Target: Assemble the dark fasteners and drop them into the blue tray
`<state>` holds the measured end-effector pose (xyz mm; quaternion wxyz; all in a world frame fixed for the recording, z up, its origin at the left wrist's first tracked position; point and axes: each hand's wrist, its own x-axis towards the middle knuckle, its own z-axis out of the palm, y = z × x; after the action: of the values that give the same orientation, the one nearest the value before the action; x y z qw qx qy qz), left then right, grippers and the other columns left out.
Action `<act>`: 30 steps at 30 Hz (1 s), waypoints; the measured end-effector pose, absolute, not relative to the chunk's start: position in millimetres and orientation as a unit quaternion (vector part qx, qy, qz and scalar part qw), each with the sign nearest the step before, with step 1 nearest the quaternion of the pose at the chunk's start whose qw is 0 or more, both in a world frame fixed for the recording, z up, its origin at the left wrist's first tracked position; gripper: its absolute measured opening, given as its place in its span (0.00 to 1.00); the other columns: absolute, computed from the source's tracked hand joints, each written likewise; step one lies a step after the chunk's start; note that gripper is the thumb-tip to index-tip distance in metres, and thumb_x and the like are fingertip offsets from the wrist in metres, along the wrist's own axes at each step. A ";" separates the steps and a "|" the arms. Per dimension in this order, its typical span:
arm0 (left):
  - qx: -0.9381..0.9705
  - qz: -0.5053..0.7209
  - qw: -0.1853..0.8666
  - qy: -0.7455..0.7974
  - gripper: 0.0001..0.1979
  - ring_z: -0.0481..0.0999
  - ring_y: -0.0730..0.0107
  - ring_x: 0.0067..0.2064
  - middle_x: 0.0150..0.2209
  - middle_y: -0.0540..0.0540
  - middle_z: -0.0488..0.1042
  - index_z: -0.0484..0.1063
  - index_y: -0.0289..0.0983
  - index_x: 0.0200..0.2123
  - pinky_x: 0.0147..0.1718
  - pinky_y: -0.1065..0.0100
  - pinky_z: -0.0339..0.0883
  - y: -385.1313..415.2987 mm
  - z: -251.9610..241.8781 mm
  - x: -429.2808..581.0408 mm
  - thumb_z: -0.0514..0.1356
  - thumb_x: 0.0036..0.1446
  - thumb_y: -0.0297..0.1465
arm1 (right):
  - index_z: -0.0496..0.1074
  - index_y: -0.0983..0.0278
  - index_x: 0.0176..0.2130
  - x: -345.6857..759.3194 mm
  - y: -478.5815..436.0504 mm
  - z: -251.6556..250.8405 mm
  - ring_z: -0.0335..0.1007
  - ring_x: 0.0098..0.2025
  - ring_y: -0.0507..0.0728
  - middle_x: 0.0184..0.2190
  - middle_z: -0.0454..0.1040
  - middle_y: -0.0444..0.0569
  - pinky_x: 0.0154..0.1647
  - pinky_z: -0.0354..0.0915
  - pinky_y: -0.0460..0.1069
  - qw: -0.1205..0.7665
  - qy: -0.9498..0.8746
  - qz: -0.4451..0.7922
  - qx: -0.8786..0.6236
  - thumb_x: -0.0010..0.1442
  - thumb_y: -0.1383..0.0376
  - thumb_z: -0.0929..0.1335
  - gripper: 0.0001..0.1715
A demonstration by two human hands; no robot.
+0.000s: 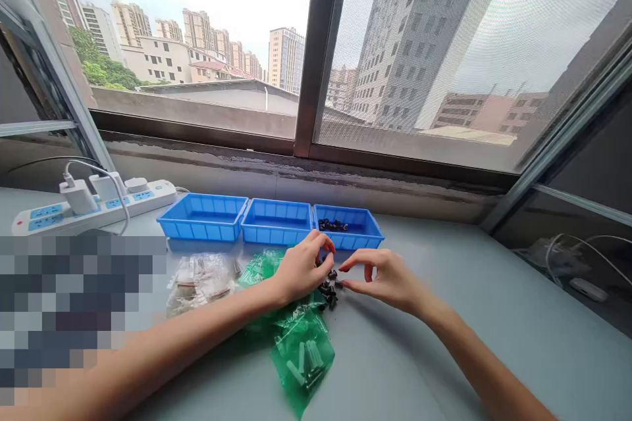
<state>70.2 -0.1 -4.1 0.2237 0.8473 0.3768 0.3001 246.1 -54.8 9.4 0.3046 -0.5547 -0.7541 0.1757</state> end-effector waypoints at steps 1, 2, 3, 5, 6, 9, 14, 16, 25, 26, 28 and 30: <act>0.850 0.297 0.223 0.375 0.05 0.67 0.73 0.28 0.35 0.51 0.67 0.66 0.39 0.32 0.28 0.71 0.61 -0.4 -4.6 70.0 0.51 0.55 0.29 | 0.78 0.54 0.29 244.8 -55.9 6.8 0.64 0.21 0.51 0.28 0.79 0.41 0.28 0.59 0.48 0.277 -0.764 0.162 -0.560 0.48 0.61 0.72 0.04; 0.851 0.295 0.223 0.372 0.05 0.67 0.73 0.28 0.35 0.51 0.67 0.67 0.40 0.32 0.28 0.71 0.61 -0.8 -5.1 69.7 0.51 0.55 0.29 | 0.78 0.54 0.29 243.2 -56.8 4.2 0.64 0.22 0.52 0.28 0.78 0.40 0.29 0.59 0.48 0.257 -0.768 0.151 -0.566 0.48 0.61 0.71 0.04; 0.853 0.294 0.224 0.369 0.05 0.68 0.74 0.28 0.35 0.51 0.67 0.67 0.40 0.33 0.28 0.71 0.61 -1.3 -5.5 69.4 0.51 0.55 0.29 | 0.77 0.54 0.28 241.5 -57.5 1.7 0.65 0.22 0.52 0.28 0.78 0.40 0.28 0.59 0.47 0.246 -0.770 0.141 -0.571 0.49 0.62 0.71 0.04; 0.854 0.292 0.229 0.364 0.06 0.67 0.74 0.28 0.35 0.51 0.68 0.68 0.40 0.33 0.28 0.72 0.61 -2.4 -5.8 69.0 0.51 0.56 0.29 | 0.76 0.54 0.27 237.4 -58.3 -3.1 0.65 0.22 0.52 0.27 0.78 0.40 0.26 0.57 0.47 0.237 -0.769 0.125 -0.580 0.50 0.63 0.69 0.05; 0.854 0.291 0.231 0.363 0.06 0.67 0.74 0.28 0.35 0.51 0.68 0.68 0.40 0.33 0.28 0.72 0.61 -2.9 -5.8 68.8 0.52 0.56 0.29 | 0.76 0.54 0.27 235.2 -58.6 -5.3 0.65 0.21 0.52 0.27 0.77 0.40 0.25 0.56 0.47 0.238 -0.765 0.119 -0.586 0.51 0.64 0.68 0.06; 0.852 0.291 0.233 0.369 0.05 0.68 0.74 0.28 0.35 0.52 0.68 0.68 0.40 0.33 0.29 0.71 0.61 -4.2 -5.5 68.3 0.52 0.56 0.28 | 0.75 0.55 0.28 228.6 -59.6 -11.2 0.65 0.20 0.52 0.29 0.78 0.41 0.24 0.57 0.47 0.252 -0.754 0.125 -0.593 0.52 0.64 0.67 0.06; 0.845 0.303 0.225 0.378 0.05 0.68 0.73 0.30 0.35 0.51 0.68 0.67 0.40 0.37 0.31 0.71 0.62 -6.3 -5.0 67.7 0.53 0.57 0.29 | 0.75 0.56 0.31 223.0 -58.8 -18.6 0.67 0.21 0.54 0.32 0.78 0.44 0.25 0.61 0.49 0.297 -0.731 0.181 -0.586 0.54 0.60 0.65 0.08; 0.845 0.299 0.219 0.386 0.04 0.68 0.73 0.30 0.35 0.51 0.67 0.66 0.39 0.36 0.31 0.71 0.62 -6.7 -5.0 67.5 0.54 0.58 0.30 | 0.76 0.56 0.32 223.1 -55.8 -20.3 0.65 0.19 0.53 0.31 0.78 0.44 0.23 0.61 0.49 0.347 -0.698 0.190 -0.597 0.51 0.58 0.68 0.09; 0.856 0.299 0.220 0.359 0.11 0.66 0.76 0.28 0.38 0.50 0.65 0.69 0.39 0.33 0.31 0.72 0.62 -4.9 -6.6 64.7 0.50 0.63 0.37 | 0.75 0.62 0.32 213.7 -55.0 -7.3 0.57 0.15 0.49 0.28 0.77 0.48 0.15 0.56 0.47 0.543 -0.531 0.316 -0.569 0.38 0.51 0.75 0.23; 0.856 0.303 0.225 0.353 0.12 0.65 0.77 0.27 0.38 0.50 0.64 0.69 0.39 0.33 0.31 0.72 0.62 -4.6 -6.8 64.3 0.50 0.64 0.37 | 0.74 0.62 0.31 212.4 -55.8 -6.3 0.56 0.15 0.48 0.29 0.77 0.48 0.15 0.55 0.46 0.549 -0.521 0.326 -0.567 0.37 0.51 0.75 0.23; 0.856 0.313 0.231 0.341 0.13 0.63 0.78 0.25 0.38 0.50 0.64 0.69 0.38 0.32 0.30 0.72 0.61 -4.3 -7.1 63.8 0.49 0.64 0.37 | 0.74 0.63 0.30 210.8 -56.5 -5.7 0.55 0.15 0.47 0.29 0.77 0.48 0.15 0.54 0.46 0.561 -0.501 0.339 -0.564 0.37 0.51 0.76 0.23; 0.853 0.329 0.236 0.330 0.12 0.63 0.78 0.25 0.39 0.50 0.64 0.68 0.38 0.33 0.29 0.72 0.62 -4.7 -7.0 63.7 0.50 0.63 0.36 | 0.74 0.63 0.29 210.4 -55.9 -5.9 0.53 0.15 0.46 0.28 0.76 0.47 0.15 0.51 0.45 0.573 -0.474 0.362 -0.562 0.35 0.49 0.76 0.25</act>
<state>63.7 -4.7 -7.0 0.2355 0.8528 0.3300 0.3292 210.4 -55.9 -5.9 0.5730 -0.5621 -0.4738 0.3622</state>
